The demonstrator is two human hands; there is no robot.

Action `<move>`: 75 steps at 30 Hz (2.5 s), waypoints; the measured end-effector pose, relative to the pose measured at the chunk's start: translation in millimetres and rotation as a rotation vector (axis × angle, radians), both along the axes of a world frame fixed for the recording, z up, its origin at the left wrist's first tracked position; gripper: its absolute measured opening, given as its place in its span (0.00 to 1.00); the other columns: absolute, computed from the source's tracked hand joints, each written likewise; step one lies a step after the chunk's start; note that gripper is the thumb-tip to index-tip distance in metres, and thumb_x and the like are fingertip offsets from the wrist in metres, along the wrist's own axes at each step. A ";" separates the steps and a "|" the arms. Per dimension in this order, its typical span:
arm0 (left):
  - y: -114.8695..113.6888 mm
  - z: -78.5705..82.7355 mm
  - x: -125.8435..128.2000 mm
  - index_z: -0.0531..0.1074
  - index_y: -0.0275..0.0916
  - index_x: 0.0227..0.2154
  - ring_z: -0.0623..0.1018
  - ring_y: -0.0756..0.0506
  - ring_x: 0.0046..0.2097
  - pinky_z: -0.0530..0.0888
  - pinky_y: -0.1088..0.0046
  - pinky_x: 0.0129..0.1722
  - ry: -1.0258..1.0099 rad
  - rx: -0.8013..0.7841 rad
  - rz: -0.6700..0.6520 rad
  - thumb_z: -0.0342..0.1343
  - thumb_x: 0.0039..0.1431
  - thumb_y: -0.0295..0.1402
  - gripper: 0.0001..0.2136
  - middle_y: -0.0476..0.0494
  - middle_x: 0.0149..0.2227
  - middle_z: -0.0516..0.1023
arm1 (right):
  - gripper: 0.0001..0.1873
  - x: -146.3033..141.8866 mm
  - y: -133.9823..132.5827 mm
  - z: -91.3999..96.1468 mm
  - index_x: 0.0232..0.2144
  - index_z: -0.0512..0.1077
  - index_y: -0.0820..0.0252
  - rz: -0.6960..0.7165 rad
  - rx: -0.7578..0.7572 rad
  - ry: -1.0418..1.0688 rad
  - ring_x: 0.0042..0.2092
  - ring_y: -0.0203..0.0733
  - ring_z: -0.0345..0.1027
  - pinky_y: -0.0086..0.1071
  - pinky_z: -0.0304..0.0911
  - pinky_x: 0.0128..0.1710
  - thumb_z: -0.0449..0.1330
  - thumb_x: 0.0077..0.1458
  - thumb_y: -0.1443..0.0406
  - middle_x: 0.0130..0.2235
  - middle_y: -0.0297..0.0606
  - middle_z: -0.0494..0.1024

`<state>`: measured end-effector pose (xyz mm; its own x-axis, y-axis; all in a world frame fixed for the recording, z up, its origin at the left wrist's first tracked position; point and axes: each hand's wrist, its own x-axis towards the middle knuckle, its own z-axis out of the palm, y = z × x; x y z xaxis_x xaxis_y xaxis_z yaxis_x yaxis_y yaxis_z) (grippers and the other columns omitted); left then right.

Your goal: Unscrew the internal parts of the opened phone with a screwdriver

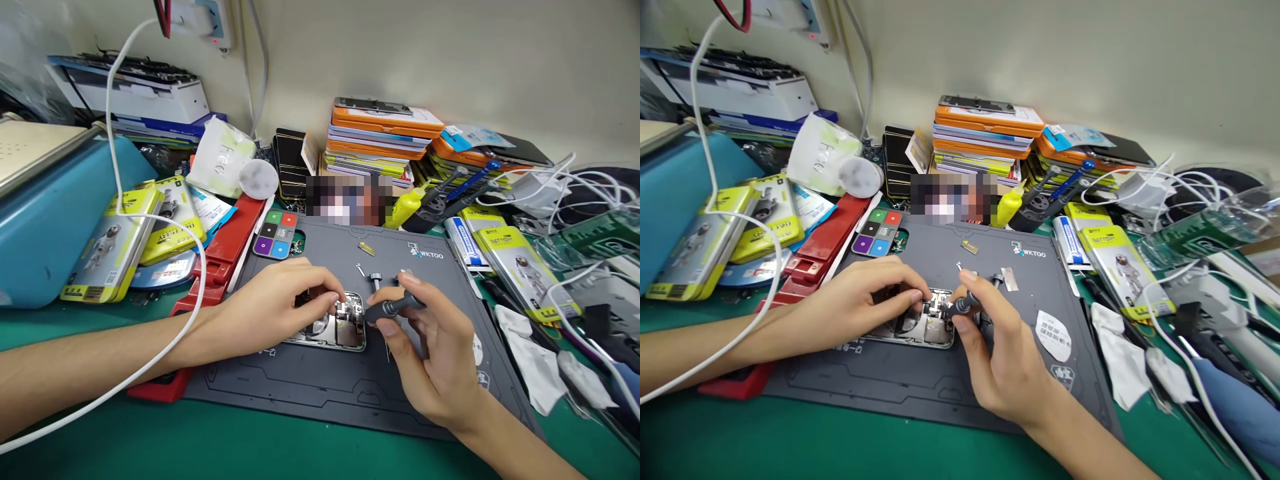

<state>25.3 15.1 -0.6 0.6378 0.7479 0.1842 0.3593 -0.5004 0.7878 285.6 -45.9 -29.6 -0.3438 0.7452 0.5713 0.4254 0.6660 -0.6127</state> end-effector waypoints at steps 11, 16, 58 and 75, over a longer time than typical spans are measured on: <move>0.5 1.0 0.4 0.80 0.44 0.45 0.79 0.49 0.43 0.71 0.75 0.45 -0.002 0.002 -0.029 0.58 0.76 0.28 0.06 0.55 0.39 0.83 | 0.45 0.4 -2.6 -4.3 0.77 0.52 0.51 0.015 0.011 -0.025 0.61 0.46 0.78 0.42 0.81 0.54 0.59 0.66 0.81 0.63 0.51 0.76; 1.0 0.1 0.4 0.80 0.44 0.44 0.79 0.48 0.43 0.70 0.73 0.45 -0.003 0.008 -0.036 0.58 0.76 0.29 0.06 0.55 0.38 0.84 | 0.45 -1.8 2.2 3.4 0.78 0.52 0.52 0.013 0.056 -0.065 0.57 0.46 0.79 0.41 0.79 0.51 0.60 0.65 0.81 0.64 0.50 0.77; 0.8 -2.7 6.4 0.76 0.42 0.48 0.78 0.45 0.49 0.72 0.65 0.56 0.102 0.201 -0.054 0.52 0.80 0.30 0.07 0.47 0.46 0.81 | 0.36 -5.8 3.6 23.0 0.75 0.61 0.60 -0.002 0.269 -0.227 0.52 0.46 0.79 0.41 0.79 0.51 0.58 0.68 0.78 0.51 0.48 0.84; 41.2 2.7 4.6 0.67 0.40 0.72 0.60 0.26 0.76 0.57 0.38 0.73 0.463 0.636 0.214 0.55 0.78 0.43 0.25 0.28 0.75 0.63 | 0.34 -7.2 2.3 21.5 0.76 0.56 0.55 -0.035 0.286 -0.254 0.49 0.49 0.82 0.42 0.81 0.46 0.56 0.72 0.72 0.53 0.47 0.84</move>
